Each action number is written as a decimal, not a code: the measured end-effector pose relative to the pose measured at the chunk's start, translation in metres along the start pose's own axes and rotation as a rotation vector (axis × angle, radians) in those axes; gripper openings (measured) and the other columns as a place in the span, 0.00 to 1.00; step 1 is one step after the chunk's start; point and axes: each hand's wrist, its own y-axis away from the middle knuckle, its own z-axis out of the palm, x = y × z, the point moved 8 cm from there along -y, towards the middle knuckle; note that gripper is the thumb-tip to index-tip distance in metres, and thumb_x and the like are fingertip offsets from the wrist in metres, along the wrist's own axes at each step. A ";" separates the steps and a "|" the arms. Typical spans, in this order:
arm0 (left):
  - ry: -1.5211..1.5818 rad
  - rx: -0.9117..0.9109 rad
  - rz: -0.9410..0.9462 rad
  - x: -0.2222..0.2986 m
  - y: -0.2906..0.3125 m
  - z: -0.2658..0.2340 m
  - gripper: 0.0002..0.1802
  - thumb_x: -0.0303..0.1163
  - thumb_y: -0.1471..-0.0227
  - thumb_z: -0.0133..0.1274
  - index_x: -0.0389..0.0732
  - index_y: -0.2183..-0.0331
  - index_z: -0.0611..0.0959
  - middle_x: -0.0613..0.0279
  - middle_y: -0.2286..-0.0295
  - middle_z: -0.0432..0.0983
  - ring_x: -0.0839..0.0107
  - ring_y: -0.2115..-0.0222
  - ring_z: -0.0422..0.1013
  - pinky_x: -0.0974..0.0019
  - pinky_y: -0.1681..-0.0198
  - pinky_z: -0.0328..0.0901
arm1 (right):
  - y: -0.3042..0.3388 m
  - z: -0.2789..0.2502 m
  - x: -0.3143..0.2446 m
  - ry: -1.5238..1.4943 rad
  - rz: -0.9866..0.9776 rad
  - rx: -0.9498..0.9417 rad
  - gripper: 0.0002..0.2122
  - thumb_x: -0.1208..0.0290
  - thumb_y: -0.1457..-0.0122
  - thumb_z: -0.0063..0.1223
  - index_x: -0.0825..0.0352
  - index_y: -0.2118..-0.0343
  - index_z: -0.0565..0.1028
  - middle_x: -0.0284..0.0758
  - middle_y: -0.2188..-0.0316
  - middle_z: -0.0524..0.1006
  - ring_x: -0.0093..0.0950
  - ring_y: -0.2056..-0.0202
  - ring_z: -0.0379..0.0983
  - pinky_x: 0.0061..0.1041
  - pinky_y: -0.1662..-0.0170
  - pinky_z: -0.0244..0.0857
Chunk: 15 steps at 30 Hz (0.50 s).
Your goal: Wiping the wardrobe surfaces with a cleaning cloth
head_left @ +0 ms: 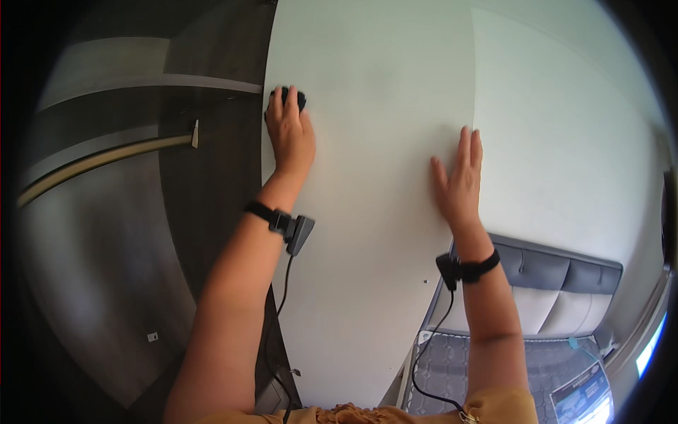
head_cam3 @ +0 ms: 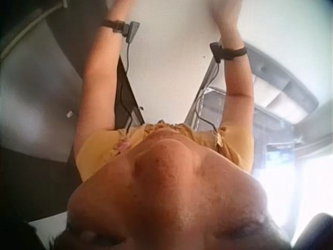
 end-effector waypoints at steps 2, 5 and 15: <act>-0.058 0.065 0.051 0.027 -0.021 0.011 0.23 0.24 0.44 0.48 0.34 0.46 0.70 0.39 0.43 0.59 0.44 0.43 0.57 0.47 0.40 0.53 | -0.019 0.009 0.030 -0.094 0.080 0.037 0.32 0.67 0.38 0.51 0.71 0.36 0.52 0.58 0.40 0.58 0.53 0.39 0.56 0.40 0.38 0.54; 0.004 0.017 0.263 0.089 -0.026 0.034 0.18 0.19 0.49 0.47 0.34 0.54 0.75 0.44 0.52 0.69 0.47 0.51 0.65 0.51 0.45 0.60 | -0.023 0.026 0.063 -0.620 0.497 -0.010 0.20 0.65 0.32 0.39 0.73 0.42 0.64 0.50 0.43 0.66 0.38 0.43 0.66 0.30 0.41 0.57; 0.322 -0.566 1.040 0.150 0.112 0.032 0.17 0.25 0.44 0.48 0.42 0.53 0.79 0.57 0.48 0.70 0.56 0.45 0.64 0.56 0.39 0.58 | -0.018 0.029 0.070 -0.675 0.318 -0.052 0.18 0.65 0.31 0.33 0.73 0.46 0.67 0.42 0.52 0.73 0.30 0.51 0.68 0.28 0.46 0.60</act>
